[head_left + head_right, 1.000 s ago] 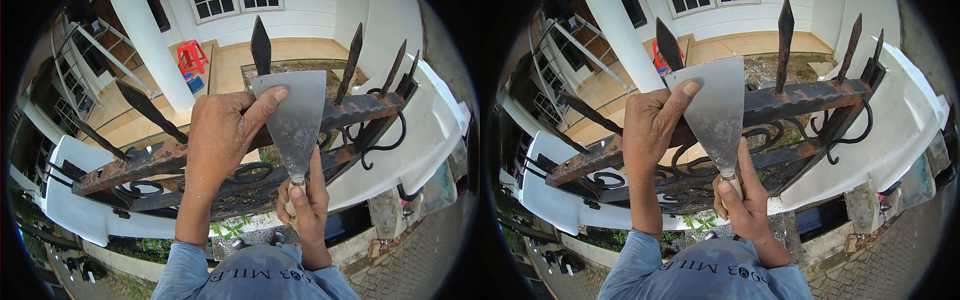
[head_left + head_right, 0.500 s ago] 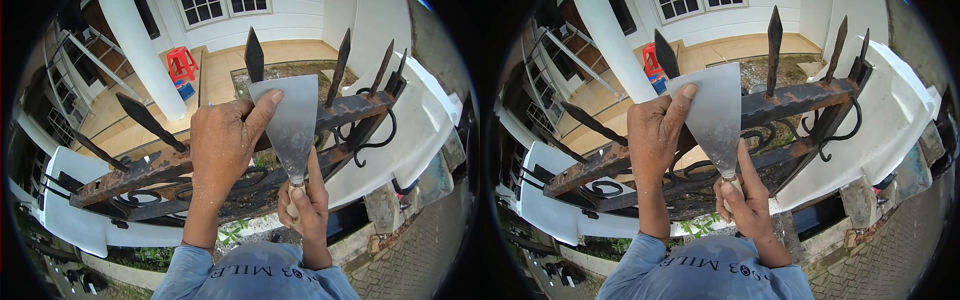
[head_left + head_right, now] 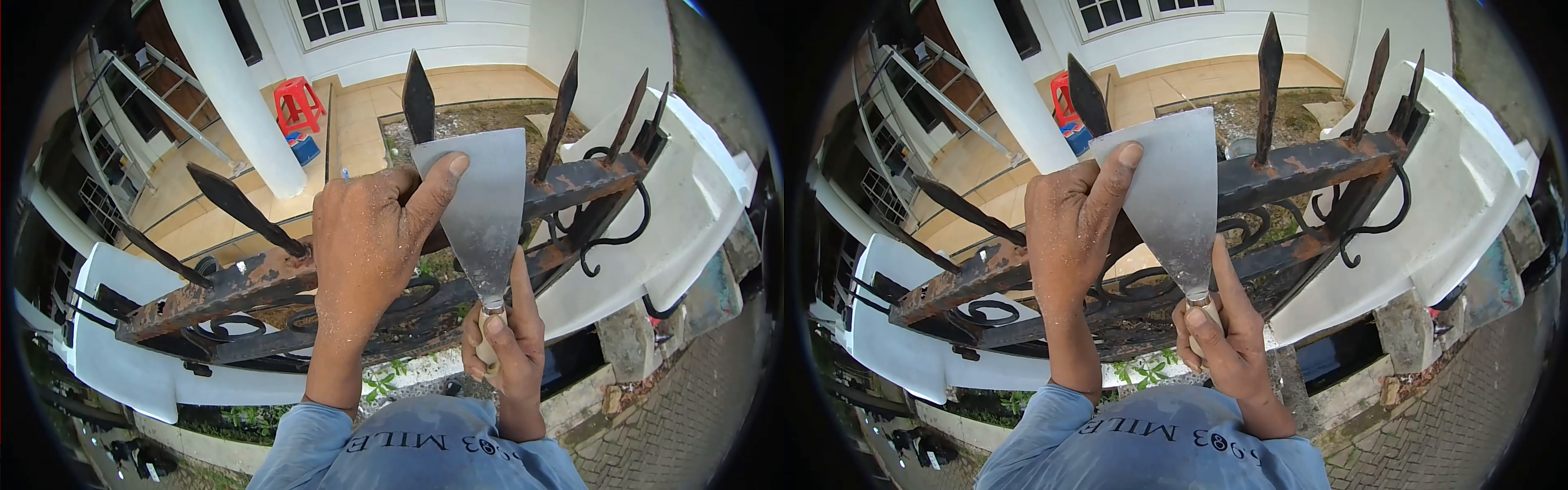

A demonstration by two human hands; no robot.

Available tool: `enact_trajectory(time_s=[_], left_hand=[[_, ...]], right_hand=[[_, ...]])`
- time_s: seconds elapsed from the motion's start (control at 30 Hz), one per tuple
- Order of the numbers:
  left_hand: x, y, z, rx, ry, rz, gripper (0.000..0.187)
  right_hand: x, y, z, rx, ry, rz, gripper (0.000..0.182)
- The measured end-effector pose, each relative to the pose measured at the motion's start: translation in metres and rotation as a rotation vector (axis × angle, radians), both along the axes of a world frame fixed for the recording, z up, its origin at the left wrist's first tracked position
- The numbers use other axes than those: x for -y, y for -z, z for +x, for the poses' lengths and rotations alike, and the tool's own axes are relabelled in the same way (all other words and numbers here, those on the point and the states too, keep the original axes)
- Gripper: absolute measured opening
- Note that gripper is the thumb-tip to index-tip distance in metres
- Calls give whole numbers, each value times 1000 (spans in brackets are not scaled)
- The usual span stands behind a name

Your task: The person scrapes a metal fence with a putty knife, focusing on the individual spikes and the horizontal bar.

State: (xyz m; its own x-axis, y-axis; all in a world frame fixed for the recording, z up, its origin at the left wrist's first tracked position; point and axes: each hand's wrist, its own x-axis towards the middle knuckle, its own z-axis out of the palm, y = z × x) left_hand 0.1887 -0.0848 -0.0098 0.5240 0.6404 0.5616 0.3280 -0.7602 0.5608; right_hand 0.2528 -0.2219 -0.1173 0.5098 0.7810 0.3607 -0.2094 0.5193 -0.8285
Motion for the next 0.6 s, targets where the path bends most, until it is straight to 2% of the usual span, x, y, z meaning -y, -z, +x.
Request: enact_trajectory(time_s=[0.13,0.33,0.37,0.47,0.5,0.53,0.6], left_hand=[[-6,-5,1,18,62,-97,61],[-9,-5,1,-9,42,-87,61],[-9,-1,7,216,98,-135,56],[-10,-3,10,363,218,-164,49],[-12,0,4,203,144,-118,44],[-11,4,4,169,132,-118,44],[-7,3,2,191,179,-277,45]], right_hand=[[-7,-9,4,12,-10,10,67],[-7,-6,6,14,-43,18,67],[-7,-7,5,6,-43,24,67],[-6,-9,3,-28,-52,39,67],[-3,-3,3,-49,-59,36,67],[-1,-1,5,-68,-68,32,67],[-5,-2,9,-18,-82,41,66]])
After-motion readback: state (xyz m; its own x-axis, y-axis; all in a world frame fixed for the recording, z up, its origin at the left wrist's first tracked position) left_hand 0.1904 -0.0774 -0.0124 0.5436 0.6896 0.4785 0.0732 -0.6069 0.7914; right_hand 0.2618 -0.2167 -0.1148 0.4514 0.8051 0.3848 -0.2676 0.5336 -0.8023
